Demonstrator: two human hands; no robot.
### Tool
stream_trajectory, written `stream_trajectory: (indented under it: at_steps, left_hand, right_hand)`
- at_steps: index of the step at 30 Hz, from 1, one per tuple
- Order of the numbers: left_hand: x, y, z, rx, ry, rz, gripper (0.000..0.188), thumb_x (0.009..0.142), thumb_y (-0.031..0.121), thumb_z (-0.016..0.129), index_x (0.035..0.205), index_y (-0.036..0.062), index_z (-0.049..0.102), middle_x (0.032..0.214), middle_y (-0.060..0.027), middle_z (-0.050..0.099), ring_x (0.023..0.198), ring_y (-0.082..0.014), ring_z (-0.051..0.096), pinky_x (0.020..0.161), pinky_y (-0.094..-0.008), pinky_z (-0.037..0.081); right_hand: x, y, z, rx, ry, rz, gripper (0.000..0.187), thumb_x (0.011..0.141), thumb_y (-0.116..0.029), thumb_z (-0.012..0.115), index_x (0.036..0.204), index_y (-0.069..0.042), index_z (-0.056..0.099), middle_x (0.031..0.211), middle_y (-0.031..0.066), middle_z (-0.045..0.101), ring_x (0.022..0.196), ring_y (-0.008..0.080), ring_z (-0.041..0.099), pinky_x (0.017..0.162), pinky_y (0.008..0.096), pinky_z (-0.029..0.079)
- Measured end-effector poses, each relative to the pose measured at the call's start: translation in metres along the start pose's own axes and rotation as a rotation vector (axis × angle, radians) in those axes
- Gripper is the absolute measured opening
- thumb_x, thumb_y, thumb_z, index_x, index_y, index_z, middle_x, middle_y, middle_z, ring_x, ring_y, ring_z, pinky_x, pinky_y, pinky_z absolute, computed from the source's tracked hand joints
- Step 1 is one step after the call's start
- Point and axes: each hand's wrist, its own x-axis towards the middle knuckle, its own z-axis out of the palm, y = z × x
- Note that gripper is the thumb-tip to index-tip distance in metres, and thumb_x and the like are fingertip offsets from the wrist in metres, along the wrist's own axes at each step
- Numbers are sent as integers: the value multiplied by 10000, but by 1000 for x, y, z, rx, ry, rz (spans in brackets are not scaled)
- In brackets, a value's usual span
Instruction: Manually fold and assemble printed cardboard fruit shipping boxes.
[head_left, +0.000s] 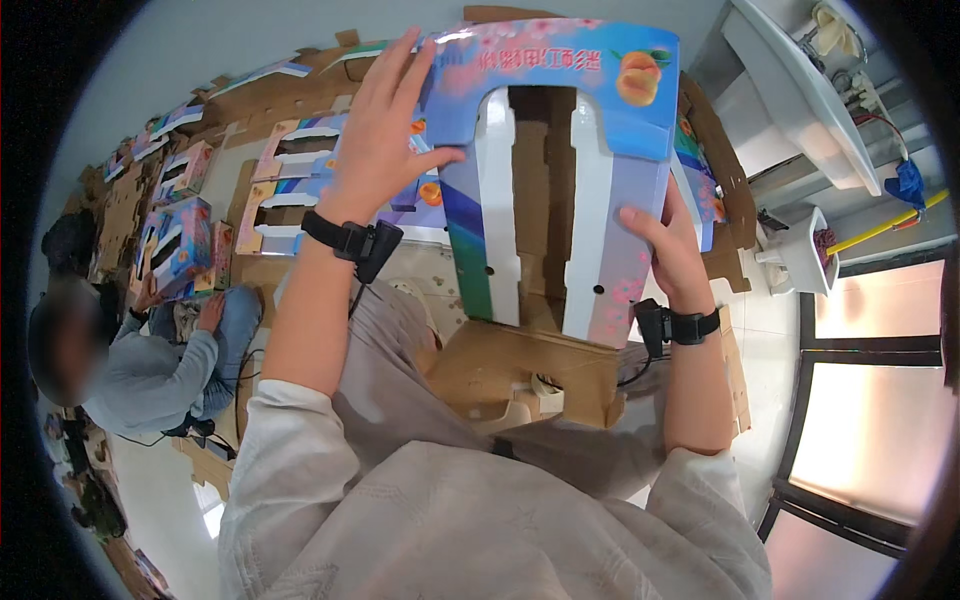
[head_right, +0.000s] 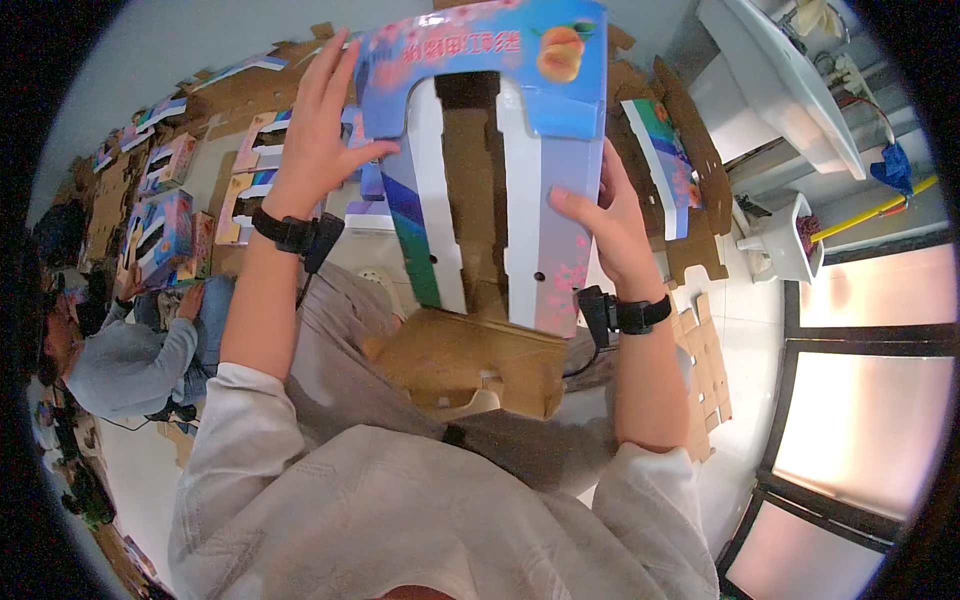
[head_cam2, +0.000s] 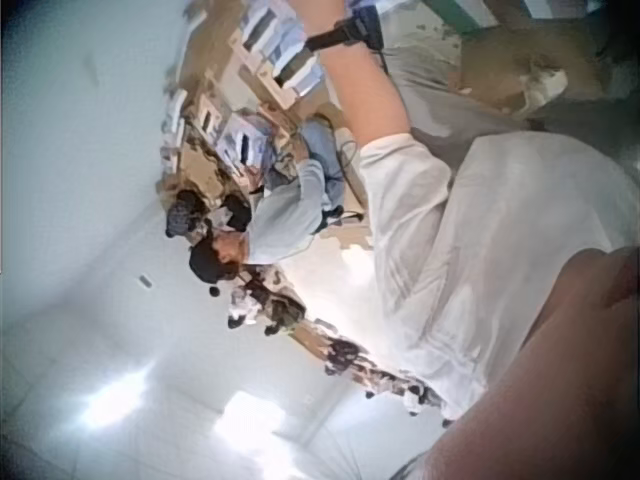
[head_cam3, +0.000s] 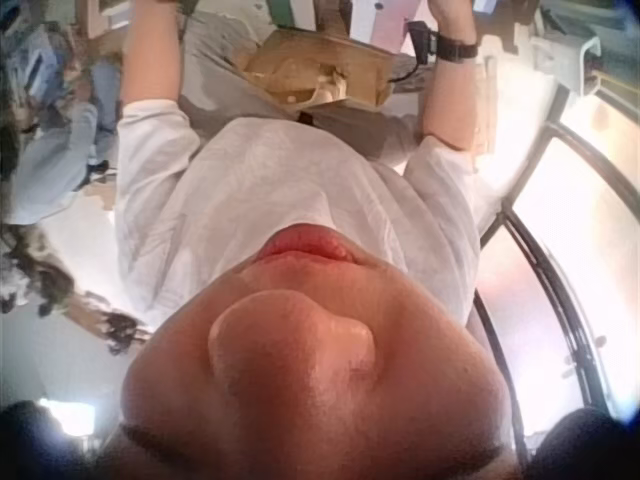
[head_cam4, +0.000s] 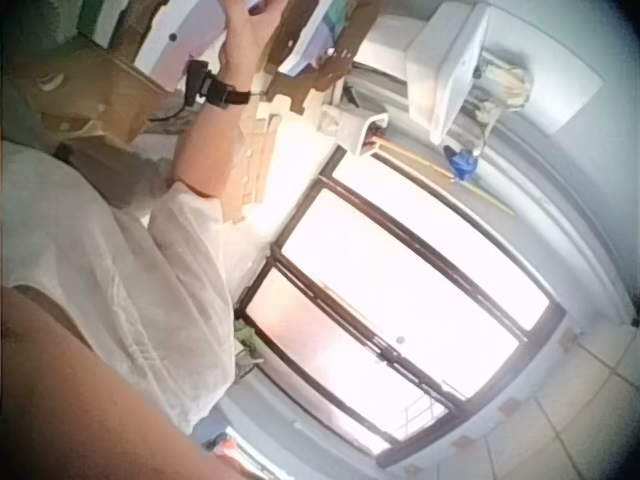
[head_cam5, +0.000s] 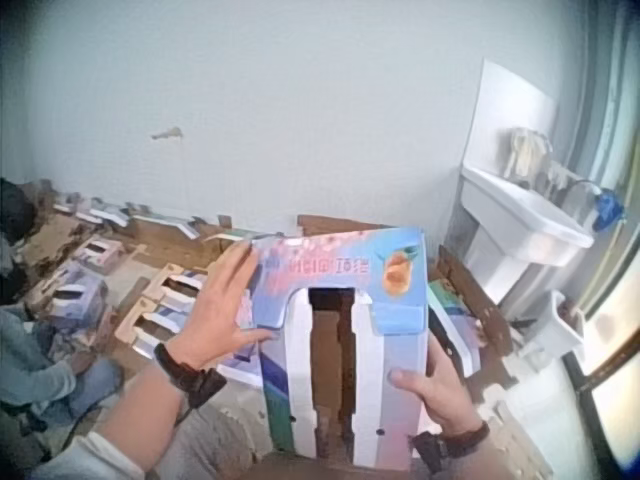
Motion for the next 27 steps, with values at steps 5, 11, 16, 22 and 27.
stream_trajectory:
  at_steps: [5, 11, 16, 22, 27]
  left_hand:
    - [-1, 7, 0, -86, -143, -7, 1292, 545, 215, 995, 1639, 95, 318, 1622, -188, 375, 1438, -423, 432, 1203, -489, 396]
    - [-9, 14, 0, -59, -289, -74, 1306, 538, 155, 973, 1649, 113, 287, 1557, -225, 391, 1426, -428, 435, 1196, -474, 413]
    - [-12, 14, 1, -161, -398, -145, 1337, 543, 162, 974, 1667, 122, 250, 1591, -226, 360, 1459, -433, 405, 1214, -516, 381]
    - [1, 60, 24, -177, -136, 13, 1383, 536, 294, 1019, 1677, 144, 253, 1679, -206, 269, 1521, -455, 307, 1227, -548, 338]
    - [5, 72, 28, -205, -18, -42, 1161, 540, 378, 1005, 1556, 194, 474, 1642, -219, 319, 1449, -455, 415, 1203, -601, 366]
  right_hand:
    - [-1, 2, -7, -159, -62, 2, 1112, 773, -163, 915, 1644, 39, 255, 1479, 155, 546, 1325, 226, 560, 1138, 381, 434]
    - [-3, 2, 0, -270, -60, -99, 1168, 734, -224, 947, 1638, 47, 259, 1511, 171, 523, 1355, 242, 547, 1145, 384, 431]
    - [1, 7, 2, -382, 13, -113, 1209, 705, -269, 963, 1639, 41, 260, 1517, 191, 517, 1372, 263, 539, 1155, 406, 427]
    - [2, 34, 37, -562, 129, -208, 1234, 648, -362, 977, 1606, 43, 312, 1489, 244, 518, 1372, 320, 539, 1151, 435, 432]
    - [1, 46, 61, -791, 190, -311, 1212, 638, -339, 964, 1592, 36, 317, 1454, 256, 507, 1351, 406, 497, 1132, 495, 422]
